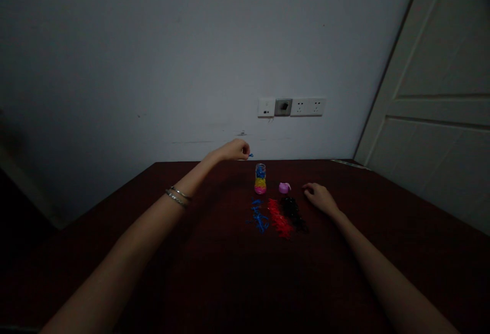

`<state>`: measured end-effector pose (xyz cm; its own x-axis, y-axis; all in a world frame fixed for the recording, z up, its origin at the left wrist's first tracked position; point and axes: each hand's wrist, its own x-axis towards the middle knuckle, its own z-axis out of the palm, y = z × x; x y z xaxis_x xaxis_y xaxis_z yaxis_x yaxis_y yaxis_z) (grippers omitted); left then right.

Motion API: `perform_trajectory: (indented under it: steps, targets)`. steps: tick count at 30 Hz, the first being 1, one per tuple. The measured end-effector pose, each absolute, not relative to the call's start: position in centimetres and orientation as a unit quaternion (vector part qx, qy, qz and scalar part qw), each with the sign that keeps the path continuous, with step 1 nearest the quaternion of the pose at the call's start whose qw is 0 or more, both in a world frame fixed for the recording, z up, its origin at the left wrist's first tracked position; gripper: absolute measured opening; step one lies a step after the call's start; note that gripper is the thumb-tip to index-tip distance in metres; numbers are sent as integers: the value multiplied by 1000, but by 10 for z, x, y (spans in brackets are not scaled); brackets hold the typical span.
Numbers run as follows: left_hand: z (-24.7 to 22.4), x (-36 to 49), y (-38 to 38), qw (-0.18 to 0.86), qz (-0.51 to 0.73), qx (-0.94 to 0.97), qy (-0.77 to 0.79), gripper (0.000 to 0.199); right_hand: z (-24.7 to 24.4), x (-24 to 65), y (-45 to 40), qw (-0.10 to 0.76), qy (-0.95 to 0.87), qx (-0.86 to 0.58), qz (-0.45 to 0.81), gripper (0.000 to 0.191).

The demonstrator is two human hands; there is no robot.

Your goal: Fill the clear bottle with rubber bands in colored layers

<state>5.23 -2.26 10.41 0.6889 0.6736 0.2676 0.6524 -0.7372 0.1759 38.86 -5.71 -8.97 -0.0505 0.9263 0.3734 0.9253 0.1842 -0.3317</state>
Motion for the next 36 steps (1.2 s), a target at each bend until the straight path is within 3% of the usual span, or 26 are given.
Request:
perform_trajectory:
  steps: [13,36]
  targets:
    - [93,105,-18,8,27,932,361,17,-89,387,-58,265,-722,-638,9,28]
    - [90,98,-6,47,49,924,376,16,-89,386,-58,262,-724,-638,8,29]
